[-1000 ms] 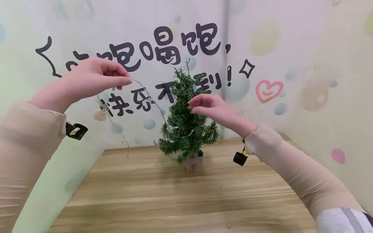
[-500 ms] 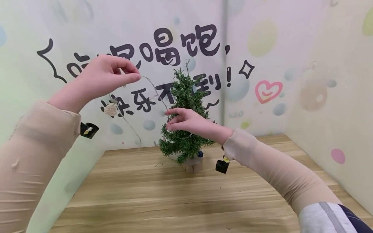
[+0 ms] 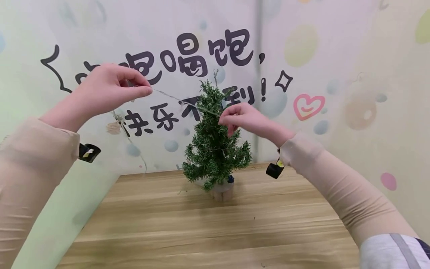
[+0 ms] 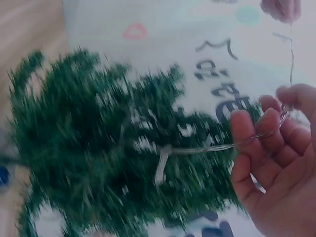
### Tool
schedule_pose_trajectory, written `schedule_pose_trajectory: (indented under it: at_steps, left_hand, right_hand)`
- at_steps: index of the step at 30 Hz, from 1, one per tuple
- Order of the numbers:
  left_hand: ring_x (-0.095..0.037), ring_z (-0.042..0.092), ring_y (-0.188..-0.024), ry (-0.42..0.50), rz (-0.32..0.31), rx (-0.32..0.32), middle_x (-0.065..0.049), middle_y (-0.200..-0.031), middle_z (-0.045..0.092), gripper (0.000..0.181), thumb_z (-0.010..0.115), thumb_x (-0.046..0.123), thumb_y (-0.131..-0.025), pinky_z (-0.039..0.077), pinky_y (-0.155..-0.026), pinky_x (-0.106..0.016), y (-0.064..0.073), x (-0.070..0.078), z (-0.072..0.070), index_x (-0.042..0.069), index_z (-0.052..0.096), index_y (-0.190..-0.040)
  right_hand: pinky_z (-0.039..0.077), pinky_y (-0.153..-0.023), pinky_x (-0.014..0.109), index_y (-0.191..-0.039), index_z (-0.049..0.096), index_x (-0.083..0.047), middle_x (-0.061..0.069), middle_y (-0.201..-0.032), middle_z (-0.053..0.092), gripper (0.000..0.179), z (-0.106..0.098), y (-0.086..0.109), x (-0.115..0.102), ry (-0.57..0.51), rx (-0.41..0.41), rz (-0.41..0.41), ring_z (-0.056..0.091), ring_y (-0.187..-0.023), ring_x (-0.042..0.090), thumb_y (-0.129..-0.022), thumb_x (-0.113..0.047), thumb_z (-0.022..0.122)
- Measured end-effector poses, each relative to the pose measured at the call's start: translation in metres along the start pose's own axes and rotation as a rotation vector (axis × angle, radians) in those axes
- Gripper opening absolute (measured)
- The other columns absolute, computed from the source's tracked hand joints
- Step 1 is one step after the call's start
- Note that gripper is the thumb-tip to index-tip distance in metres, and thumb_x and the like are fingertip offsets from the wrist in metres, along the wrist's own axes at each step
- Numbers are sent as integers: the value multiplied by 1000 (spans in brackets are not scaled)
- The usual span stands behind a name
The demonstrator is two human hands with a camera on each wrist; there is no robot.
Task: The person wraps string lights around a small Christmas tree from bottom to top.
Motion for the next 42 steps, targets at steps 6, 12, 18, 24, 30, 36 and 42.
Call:
schedule_pose_trajectory:
  at_steps: [6,12,18,24,30,36,42]
  left_hand:
    - [-19,47,-66,19,5,-21,-5,-76,60,26,68,35,-90,37,-57,-27,-4,1,4,13,74,-102]
    - [-19,50,-72,31,2,-21,-4,-81,62,27,66,36,-91,38,-61,-27,-12,2,0,13,73,-104]
    - [-20,49,-79,53,-16,-18,-3,-87,62,30,66,40,-91,37,-65,-29,-22,1,-4,14,72,-105]
    - [-19,49,-86,93,-60,-24,3,-89,64,30,65,41,-91,34,-73,-32,-35,2,-2,15,72,-106]
    - [-16,45,-73,107,-44,19,7,-85,62,26,65,39,-91,37,-63,-29,-58,9,0,16,72,-102]
    - [-13,47,-79,138,-21,69,5,-87,63,24,64,36,-92,36,-73,-28,-85,19,7,15,72,-100]
    - [-10,48,-72,126,-8,152,9,-72,60,22,62,30,-92,35,-74,-25,-110,25,16,11,72,-98]
  right_hand:
    - [50,-77,38,-106,66,3,10,-70,58,31,-20,-1,8,8,25,-22,60,-71,26,-98,-26,58]
    - [49,-73,31,-106,64,6,6,-71,59,30,-35,2,18,24,107,-15,56,-71,18,-97,-22,60]
    - [48,-71,28,-108,69,2,5,-79,65,23,-57,5,25,28,231,15,56,-73,16,-96,-16,62]
    - [48,-69,24,-114,67,1,2,-85,68,24,-71,2,28,44,300,15,61,-76,14,-95,-12,61]
    - [49,-63,26,-100,48,-1,16,-84,66,14,-76,3,24,40,397,-75,64,-65,18,-95,-6,60]
    - [54,-65,29,-92,52,-2,15,-82,64,5,-77,4,22,152,455,-166,63,-64,22,-95,3,53]
    - [47,-59,25,-103,71,-5,9,-97,68,19,-73,3,27,244,435,-71,63,-67,17,-96,-4,53]
Point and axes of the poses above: each hand's wrist, its own y-axis away from the middle knuckle, its own z-axis out of the palm, x = y × z, the point moved 6 cm from there along -y, towards the middle knuckle
